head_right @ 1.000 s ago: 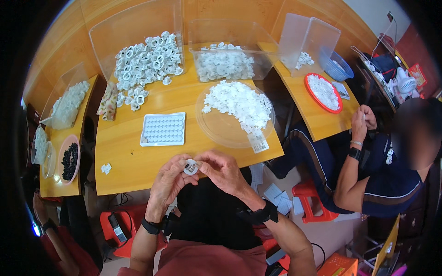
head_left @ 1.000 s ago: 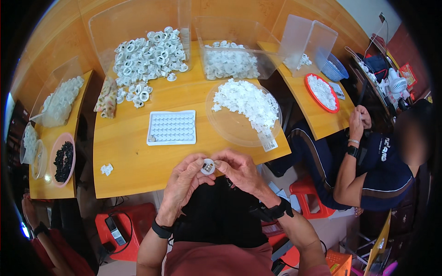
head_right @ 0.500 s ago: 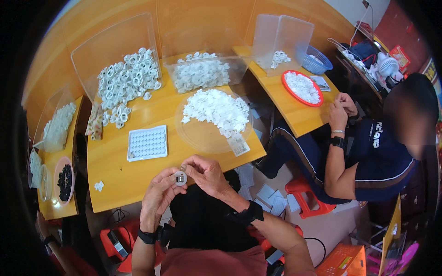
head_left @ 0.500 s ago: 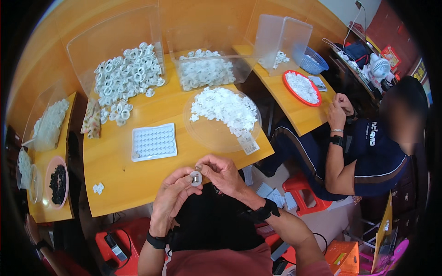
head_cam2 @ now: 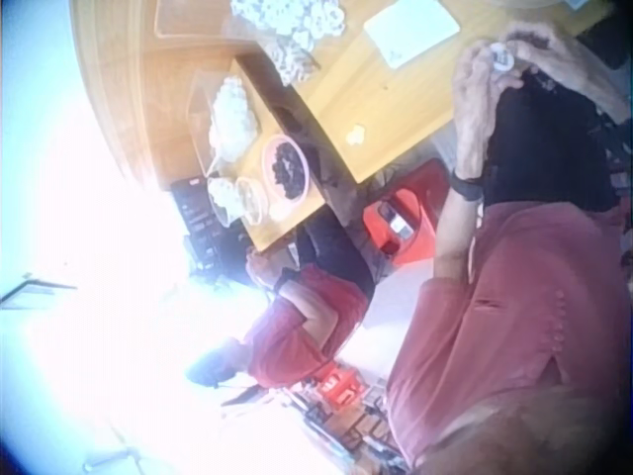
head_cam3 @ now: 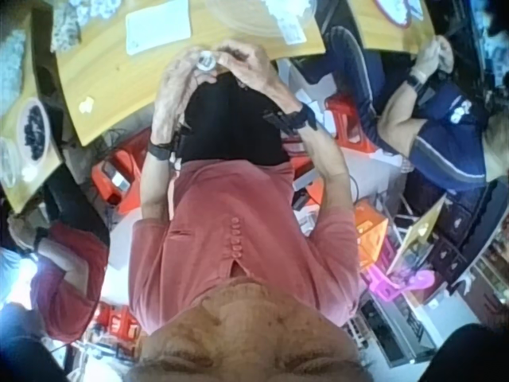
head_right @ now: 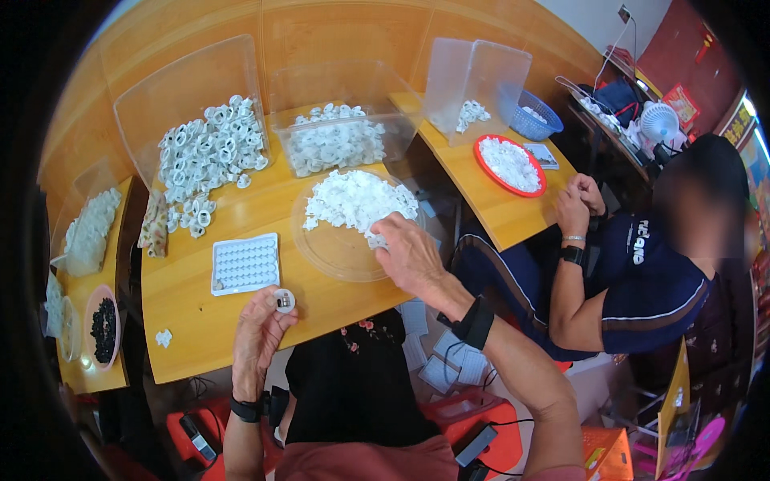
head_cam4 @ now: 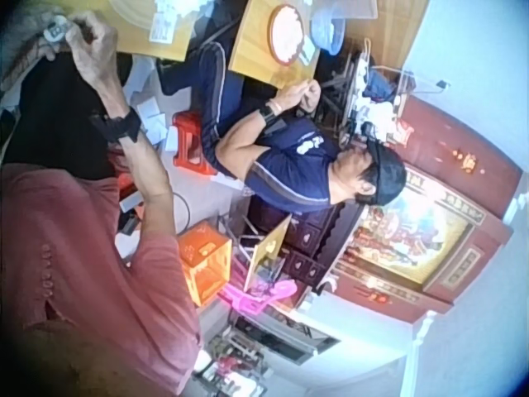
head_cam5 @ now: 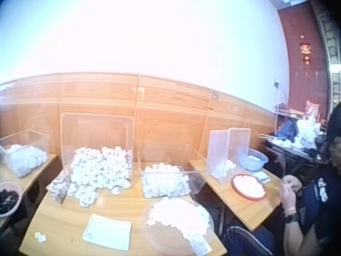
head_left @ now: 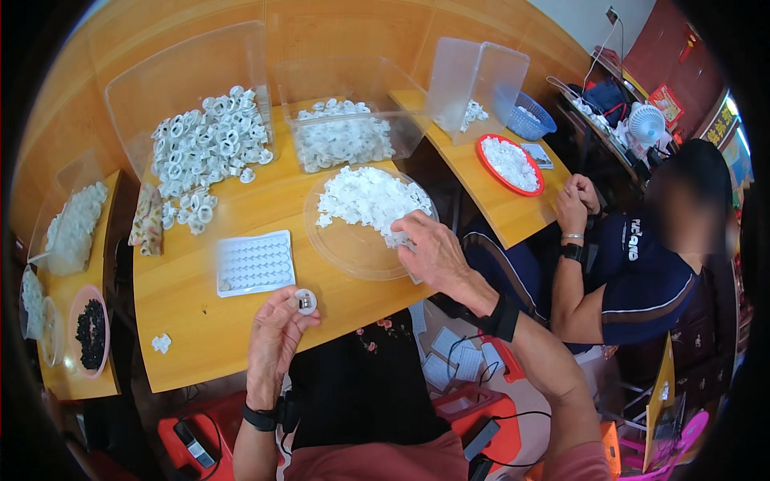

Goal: Assembling small plastic components by inserting white plastic parts into grey circular housings.

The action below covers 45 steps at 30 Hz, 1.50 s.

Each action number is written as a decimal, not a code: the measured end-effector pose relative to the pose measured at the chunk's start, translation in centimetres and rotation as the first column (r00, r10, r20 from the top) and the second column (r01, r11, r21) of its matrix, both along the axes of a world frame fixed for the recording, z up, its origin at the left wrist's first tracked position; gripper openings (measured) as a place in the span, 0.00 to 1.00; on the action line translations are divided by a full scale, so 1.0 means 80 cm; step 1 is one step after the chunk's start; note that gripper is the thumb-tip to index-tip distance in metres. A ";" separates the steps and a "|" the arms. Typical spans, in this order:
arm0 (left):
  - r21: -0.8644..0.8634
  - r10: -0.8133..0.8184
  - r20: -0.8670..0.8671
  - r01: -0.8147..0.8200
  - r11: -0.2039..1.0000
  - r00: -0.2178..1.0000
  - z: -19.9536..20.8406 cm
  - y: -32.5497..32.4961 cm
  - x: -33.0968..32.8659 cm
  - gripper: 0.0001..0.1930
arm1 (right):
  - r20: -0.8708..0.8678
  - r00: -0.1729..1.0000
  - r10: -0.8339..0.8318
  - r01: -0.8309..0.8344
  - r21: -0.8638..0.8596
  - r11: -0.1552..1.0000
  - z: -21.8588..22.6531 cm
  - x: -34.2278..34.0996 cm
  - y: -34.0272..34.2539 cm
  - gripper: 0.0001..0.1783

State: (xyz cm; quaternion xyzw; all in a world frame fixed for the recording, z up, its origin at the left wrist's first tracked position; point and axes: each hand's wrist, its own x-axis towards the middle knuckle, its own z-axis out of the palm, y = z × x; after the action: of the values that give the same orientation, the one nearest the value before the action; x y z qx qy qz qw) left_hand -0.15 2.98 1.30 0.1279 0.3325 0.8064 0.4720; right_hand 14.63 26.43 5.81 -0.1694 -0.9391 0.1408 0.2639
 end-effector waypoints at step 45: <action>-0.027 -0.038 -0.023 0.037 0.999 0.999 -0.013 -0.007 -0.006 0.11 | -0.286 0.948 0.142 -0.317 -0.894 0.315 -0.030 -0.048 -0.119 0.11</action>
State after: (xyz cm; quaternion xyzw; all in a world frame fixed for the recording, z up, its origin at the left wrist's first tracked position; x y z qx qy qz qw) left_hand -0.62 2.41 0.24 0.1374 0.3460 0.7914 0.4849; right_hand 10.78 16.90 3.38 -0.1422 -0.6819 0.6972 0.1694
